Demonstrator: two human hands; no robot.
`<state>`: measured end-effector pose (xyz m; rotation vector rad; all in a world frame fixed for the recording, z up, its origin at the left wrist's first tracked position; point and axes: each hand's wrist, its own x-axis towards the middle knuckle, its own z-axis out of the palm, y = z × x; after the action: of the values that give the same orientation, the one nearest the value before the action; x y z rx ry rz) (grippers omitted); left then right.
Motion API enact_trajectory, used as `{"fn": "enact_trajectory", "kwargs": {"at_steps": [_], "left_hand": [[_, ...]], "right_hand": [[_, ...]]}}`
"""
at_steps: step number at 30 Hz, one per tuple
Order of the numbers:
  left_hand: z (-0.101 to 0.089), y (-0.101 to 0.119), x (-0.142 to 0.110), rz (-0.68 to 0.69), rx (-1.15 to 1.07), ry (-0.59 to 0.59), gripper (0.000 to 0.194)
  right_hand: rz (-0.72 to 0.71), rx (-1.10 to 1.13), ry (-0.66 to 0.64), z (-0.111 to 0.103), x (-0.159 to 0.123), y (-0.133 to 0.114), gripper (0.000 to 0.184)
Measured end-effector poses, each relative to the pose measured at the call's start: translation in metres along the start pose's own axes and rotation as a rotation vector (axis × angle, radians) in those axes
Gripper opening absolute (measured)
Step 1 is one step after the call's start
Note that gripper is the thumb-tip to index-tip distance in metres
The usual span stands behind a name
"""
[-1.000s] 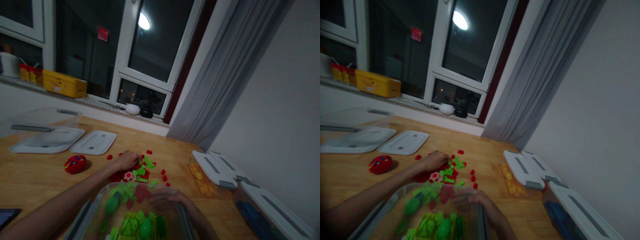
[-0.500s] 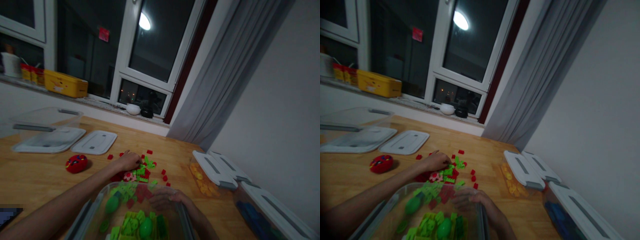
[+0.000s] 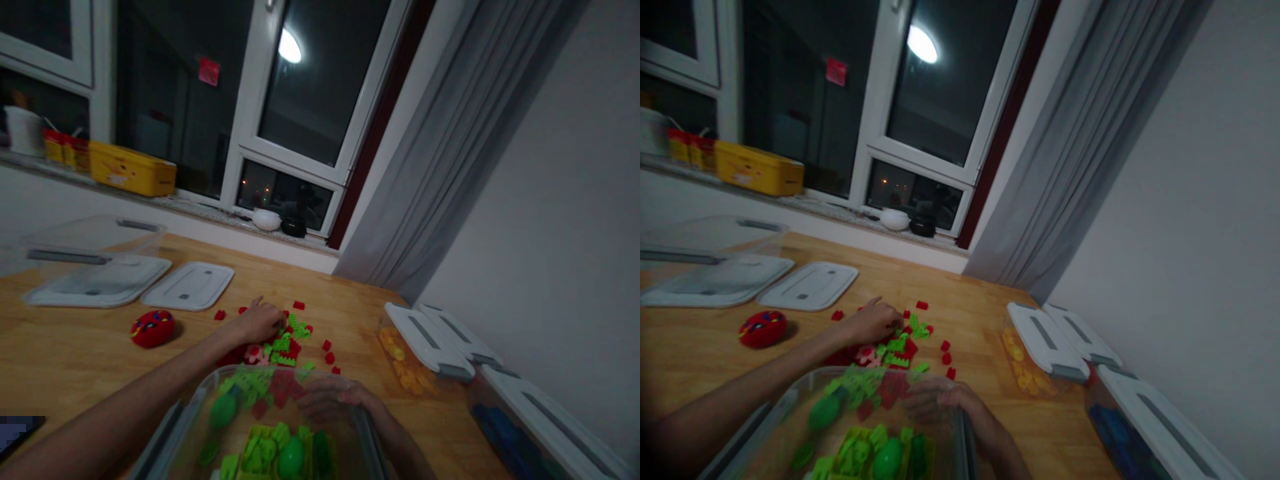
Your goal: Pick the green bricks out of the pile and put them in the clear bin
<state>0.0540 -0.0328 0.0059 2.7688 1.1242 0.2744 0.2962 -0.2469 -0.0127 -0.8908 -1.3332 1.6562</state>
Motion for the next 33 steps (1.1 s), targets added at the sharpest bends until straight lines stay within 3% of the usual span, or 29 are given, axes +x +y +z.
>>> {"fn": "enact_trajectory", "kwargs": {"at_steps": [9,33], "left_hand": [[-0.007,-0.007,0.003,-0.016,0.024,0.098,0.033],[-0.003,-0.017,0.006,0.009,0.082,0.082,0.023]], "right_hand": [[-0.018,0.025,0.000,0.003,0.000,-0.003,0.052],[-0.001,0.002,0.031,0.006,0.000,-0.010,0.049]]}}
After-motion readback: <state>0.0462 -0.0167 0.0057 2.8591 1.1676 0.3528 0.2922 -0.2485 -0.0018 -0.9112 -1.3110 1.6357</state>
